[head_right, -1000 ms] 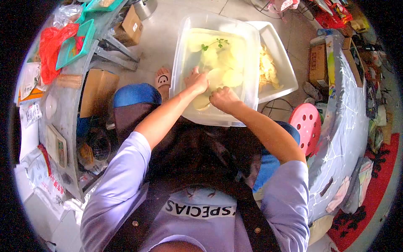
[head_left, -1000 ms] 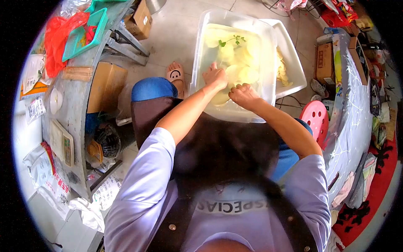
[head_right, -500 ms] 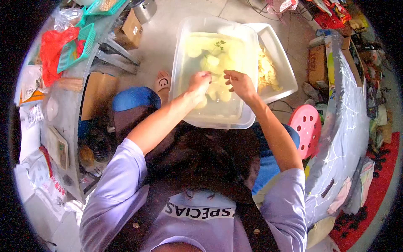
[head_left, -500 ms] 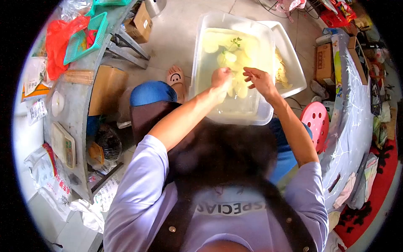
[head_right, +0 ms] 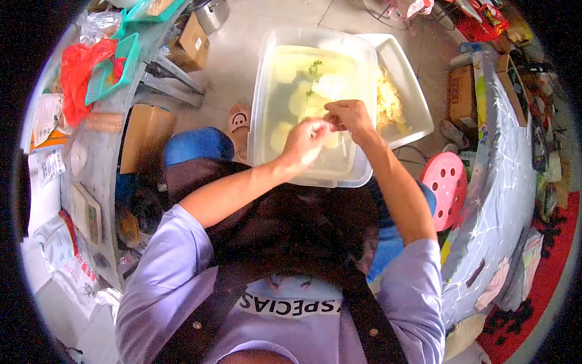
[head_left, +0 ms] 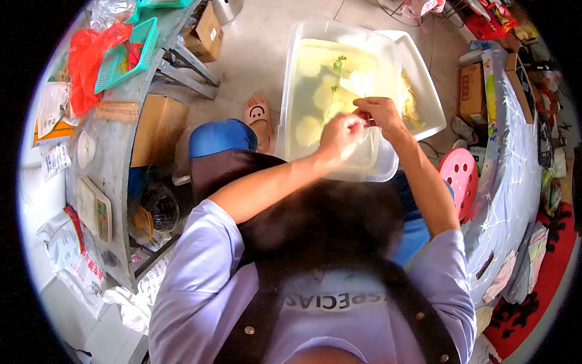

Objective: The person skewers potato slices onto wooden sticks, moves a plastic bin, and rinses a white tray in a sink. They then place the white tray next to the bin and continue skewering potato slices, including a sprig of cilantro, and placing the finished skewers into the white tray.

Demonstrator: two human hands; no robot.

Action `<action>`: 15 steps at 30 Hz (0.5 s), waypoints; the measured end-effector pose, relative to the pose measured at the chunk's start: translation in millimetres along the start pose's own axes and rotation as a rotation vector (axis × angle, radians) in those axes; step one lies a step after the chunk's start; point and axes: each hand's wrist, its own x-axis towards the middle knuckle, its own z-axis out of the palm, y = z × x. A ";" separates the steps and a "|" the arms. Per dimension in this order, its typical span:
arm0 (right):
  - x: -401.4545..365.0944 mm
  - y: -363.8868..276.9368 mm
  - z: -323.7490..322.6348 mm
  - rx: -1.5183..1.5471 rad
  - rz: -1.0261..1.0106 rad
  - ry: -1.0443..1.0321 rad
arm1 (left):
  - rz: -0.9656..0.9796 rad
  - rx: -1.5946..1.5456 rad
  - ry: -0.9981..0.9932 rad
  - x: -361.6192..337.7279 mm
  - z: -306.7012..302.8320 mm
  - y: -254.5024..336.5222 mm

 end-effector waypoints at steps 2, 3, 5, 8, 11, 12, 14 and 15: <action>4.5 3.4 -9.0 -0.117 -0.007 0.016 | -0.061 0.054 0.052 17.5 -7.3 -14.3; -1.0 -2.6 -12.0 -0.135 -0.042 0.003 | -0.144 0.074 0.080 26.2 -9.7 -22.2; -6.1 -9.7 -19.2 -0.194 -0.103 -0.022 | -0.172 0.118 0.077 45.7 -10.0 -52.3; -4.3 -17.1 -40.3 -0.211 -0.246 0.008 | -0.413 -0.078 0.042 60.8 -6.0 -74.9; -16.0 -37.7 -67.6 -0.090 -0.378 0.204 | -0.474 -0.126 0.011 66.0 -1.3 -82.2; -10.7 -36.7 -81.0 -0.155 -0.381 0.318 | -0.447 -0.130 0.026 69.0 -0.2 -85.6; 5.0 -32.1 -116.1 -0.255 -0.385 0.441 | -0.429 -0.168 0.064 70.2 0.3 -80.5; 19.0 -25.9 -133.2 -0.267 -0.365 0.473 | -0.437 -0.202 0.088 66.7 -1.6 -67.2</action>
